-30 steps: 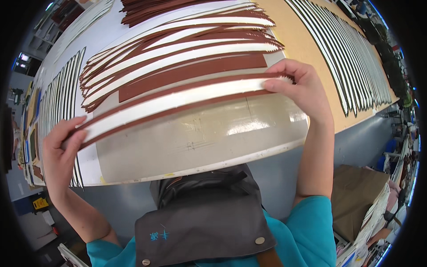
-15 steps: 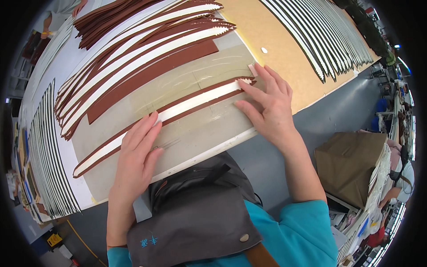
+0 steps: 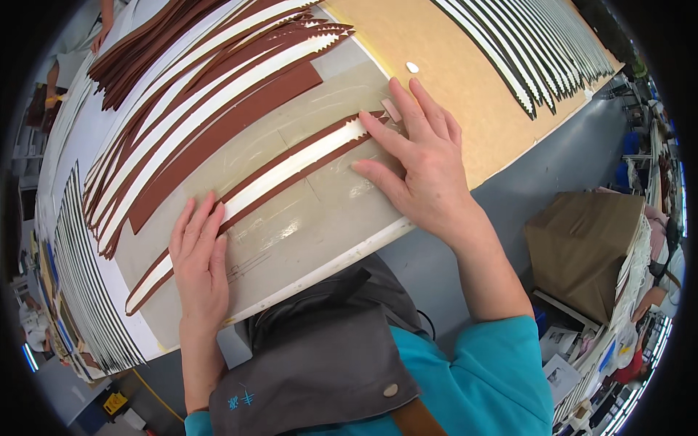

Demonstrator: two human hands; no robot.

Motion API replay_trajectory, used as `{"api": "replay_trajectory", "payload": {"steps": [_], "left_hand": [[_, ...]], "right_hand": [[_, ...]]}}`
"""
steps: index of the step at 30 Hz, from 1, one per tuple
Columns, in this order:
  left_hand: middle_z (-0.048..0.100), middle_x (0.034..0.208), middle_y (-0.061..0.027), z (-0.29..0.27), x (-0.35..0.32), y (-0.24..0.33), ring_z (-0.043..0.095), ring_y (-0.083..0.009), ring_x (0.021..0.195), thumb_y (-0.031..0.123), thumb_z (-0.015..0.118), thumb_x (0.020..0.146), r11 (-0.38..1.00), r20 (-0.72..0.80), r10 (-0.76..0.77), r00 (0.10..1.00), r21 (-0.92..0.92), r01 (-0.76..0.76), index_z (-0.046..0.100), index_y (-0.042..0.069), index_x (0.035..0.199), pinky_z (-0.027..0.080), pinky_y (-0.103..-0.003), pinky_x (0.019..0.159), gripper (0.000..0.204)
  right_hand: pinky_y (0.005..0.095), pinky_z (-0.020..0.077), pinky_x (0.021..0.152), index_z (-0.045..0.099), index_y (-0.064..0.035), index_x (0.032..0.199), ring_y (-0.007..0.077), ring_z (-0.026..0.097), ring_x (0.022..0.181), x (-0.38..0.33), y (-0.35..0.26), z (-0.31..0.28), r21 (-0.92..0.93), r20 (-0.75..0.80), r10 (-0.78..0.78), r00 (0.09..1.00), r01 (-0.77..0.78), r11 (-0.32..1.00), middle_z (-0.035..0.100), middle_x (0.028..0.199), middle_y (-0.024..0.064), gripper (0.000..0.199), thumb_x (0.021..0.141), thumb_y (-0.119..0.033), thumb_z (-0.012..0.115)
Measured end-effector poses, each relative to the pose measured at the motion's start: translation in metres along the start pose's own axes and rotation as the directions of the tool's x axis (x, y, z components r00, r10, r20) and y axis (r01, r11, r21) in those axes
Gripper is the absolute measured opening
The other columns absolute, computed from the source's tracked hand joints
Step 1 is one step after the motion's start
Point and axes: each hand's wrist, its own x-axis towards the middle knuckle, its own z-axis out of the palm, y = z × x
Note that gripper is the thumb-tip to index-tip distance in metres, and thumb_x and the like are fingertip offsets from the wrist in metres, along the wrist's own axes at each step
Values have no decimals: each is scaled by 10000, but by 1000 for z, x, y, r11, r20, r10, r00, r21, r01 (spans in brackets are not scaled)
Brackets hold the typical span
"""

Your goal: The person repeatedly picks up long, serrated brown strips from a table, folds them in half, and uses a small orange tool to press the fold. They then place the folded strips back onto the table in a neat pile. The process is repeated continuously throughout the clip.

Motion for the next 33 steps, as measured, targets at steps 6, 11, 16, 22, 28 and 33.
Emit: {"api": "replay_trajectory", "payload": {"steps": [6,11,16,22,28,33], "left_hand": [[689,1383,-96,3,5,3,568,-349,1324,18,668,976,995,-62,16,998,-97,-22,738,27,1305,426,-453,1131,336],[718,1282,-105,-9,12,2,605,-333,1226,30,681,969,999,-48,43,998,-22,-44,764,20,1218,430,-449,1095,263],[730,1243,-67,-18,36,1,627,-295,1176,30,702,935,988,-55,126,990,-77,-130,763,30,1159,480,-434,1035,232],[721,1300,-83,20,68,21,637,-308,1110,-52,650,852,918,-69,337,939,-198,-344,758,7,1190,549,-406,984,360],[691,1294,-28,40,70,24,604,-260,1137,39,696,836,917,-115,389,914,-50,-397,746,12,1192,538,-385,949,360],[705,1317,-70,45,65,30,610,-320,1103,-58,660,779,922,-140,340,930,-145,-359,756,1,1221,558,-395,972,456]], "right_hand": [[531,297,1233,750,-122,1356,448,369,1550,1,2,3,2,-10,23,1000,-23,1000,478,1616,257,502,918,-356,821],[524,287,1239,751,-131,1359,433,361,1561,2,2,3,6,-2,27,1000,-27,1000,484,1619,248,494,925,-356,819],[509,262,1246,751,-149,1373,405,346,1577,0,5,5,17,5,53,999,-53,998,466,1647,223,474,943,-339,810],[507,255,1248,745,-152,1385,395,331,1585,3,3,7,22,9,43,999,-43,999,461,1654,215,475,949,-330,806],[494,239,1274,692,-128,1453,368,292,1613,-1,7,6,-2,57,50,997,-50,999,412,1707,158,507,972,-259,778],[501,253,1264,707,-133,1433,383,313,1600,0,8,6,14,47,33,998,-33,999,428,1690,178,500,959,-272,790]]}}
